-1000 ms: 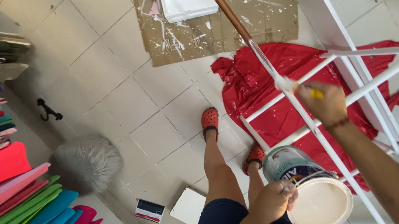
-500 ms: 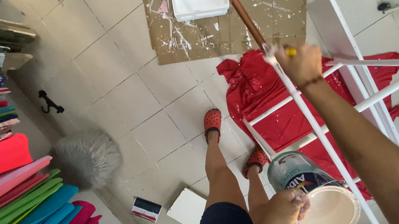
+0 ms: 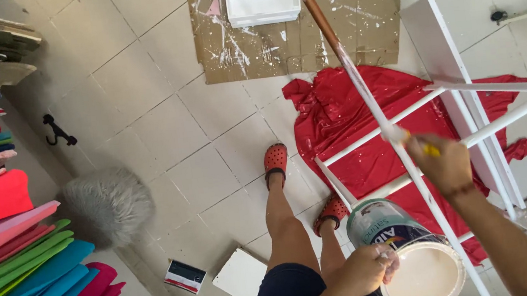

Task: Painting a brown rod and a white frame with white paint using a brush

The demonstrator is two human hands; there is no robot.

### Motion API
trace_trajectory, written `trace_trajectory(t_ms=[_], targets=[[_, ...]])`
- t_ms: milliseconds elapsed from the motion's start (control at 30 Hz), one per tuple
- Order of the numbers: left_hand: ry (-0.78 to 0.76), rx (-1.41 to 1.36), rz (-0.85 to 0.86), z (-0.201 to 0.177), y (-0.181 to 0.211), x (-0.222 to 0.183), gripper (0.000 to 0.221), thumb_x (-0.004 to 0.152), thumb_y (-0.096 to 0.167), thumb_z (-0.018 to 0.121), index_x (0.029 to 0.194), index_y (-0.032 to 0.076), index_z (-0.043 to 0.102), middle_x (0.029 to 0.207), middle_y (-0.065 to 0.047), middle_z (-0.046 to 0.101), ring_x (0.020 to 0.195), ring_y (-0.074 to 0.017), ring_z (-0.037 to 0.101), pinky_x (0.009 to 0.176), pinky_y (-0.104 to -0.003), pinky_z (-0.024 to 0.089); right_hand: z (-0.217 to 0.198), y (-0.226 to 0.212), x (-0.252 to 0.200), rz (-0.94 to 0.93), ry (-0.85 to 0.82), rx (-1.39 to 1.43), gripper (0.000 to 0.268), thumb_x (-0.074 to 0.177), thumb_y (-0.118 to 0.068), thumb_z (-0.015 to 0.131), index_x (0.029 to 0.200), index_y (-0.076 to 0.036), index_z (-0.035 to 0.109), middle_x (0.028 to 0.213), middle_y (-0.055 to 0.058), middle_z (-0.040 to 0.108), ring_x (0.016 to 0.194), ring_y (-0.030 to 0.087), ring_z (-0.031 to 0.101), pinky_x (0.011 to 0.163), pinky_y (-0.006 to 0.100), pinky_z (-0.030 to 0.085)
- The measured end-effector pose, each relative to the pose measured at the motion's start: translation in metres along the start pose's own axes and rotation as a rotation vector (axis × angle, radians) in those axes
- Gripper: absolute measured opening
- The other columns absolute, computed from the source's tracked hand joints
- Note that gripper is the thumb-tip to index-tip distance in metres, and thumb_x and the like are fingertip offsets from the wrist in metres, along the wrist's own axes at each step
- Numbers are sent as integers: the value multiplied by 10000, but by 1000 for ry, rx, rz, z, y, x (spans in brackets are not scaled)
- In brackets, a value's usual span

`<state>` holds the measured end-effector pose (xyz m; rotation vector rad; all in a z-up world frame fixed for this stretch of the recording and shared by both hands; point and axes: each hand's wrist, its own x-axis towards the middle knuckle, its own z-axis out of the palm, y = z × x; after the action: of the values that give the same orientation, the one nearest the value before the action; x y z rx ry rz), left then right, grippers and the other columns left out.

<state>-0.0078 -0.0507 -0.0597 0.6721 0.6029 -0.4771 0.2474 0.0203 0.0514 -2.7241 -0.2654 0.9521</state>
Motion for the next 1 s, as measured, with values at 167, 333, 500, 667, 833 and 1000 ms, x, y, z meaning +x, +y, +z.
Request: trace_trajectory(t_ms=[167, 333, 500, 667, 833, 1000], targets=[[-15, 112, 29, -1, 13, -14, 272, 861, 135, 384, 593, 91, 397, 431, -19, 396, 366, -65, 378, 347, -191, 260, 22, 78, -9, -78, 178, -279, 282, 788, -385, 548, 848, -152, 695, 656, 35, 650, 606, 190, 611, 616, 328, 526], [-8, 5, -4, 5, 34, -26, 235, 858, 112, 367, 624, 99, 387, 466, -35, 381, 393, -85, 371, 381, -204, 263, -4, -22, 21, -63, 29, -199, 330, 892, -365, 464, 968, -106, 653, 778, 144, 659, 597, 230, 643, 475, 319, 537], [25, 83, -132, 9, 79, -46, 222, 866, 121, 328, 699, 81, 469, 514, -24, 429, 416, -91, 408, 422, -225, 310, 12, -86, 99, -193, 44, -90, 272, 823, -116, 416, 777, -152, 682, 396, 19, 441, 316, 76, 329, 248, 194, 331], [-690, -1108, 150, -11, -259, 123, 307, 653, 344, 719, 742, 187, 470, 611, -15, 504, 402, -224, 516, 390, -277, 463, 31, -109, 155, -354, 424, -23, 172, 833, -237, 579, 766, -136, 701, 490, 18, 555, 399, 99, 511, 308, 268, 456], [-636, -1102, 154, -8, -256, 121, 300, 712, 324, 663, 741, 118, 448, 548, -89, 469, 402, -232, 503, 390, -278, 435, 10, -117, 128, -339, 329, 182, 198, 792, -259, 558, 836, -111, 681, 648, 54, 624, 528, 92, 562, 398, 250, 466], [40, 227, -88, 10, 78, -45, 307, 948, 243, 376, 669, 134, 442, 457, -14, 417, 390, -94, 399, 374, -219, 299, 22, -45, 92, -467, 326, 7, 231, 830, -302, 581, 890, -110, 695, 797, 73, 654, 696, 164, 618, 651, 320, 486]])
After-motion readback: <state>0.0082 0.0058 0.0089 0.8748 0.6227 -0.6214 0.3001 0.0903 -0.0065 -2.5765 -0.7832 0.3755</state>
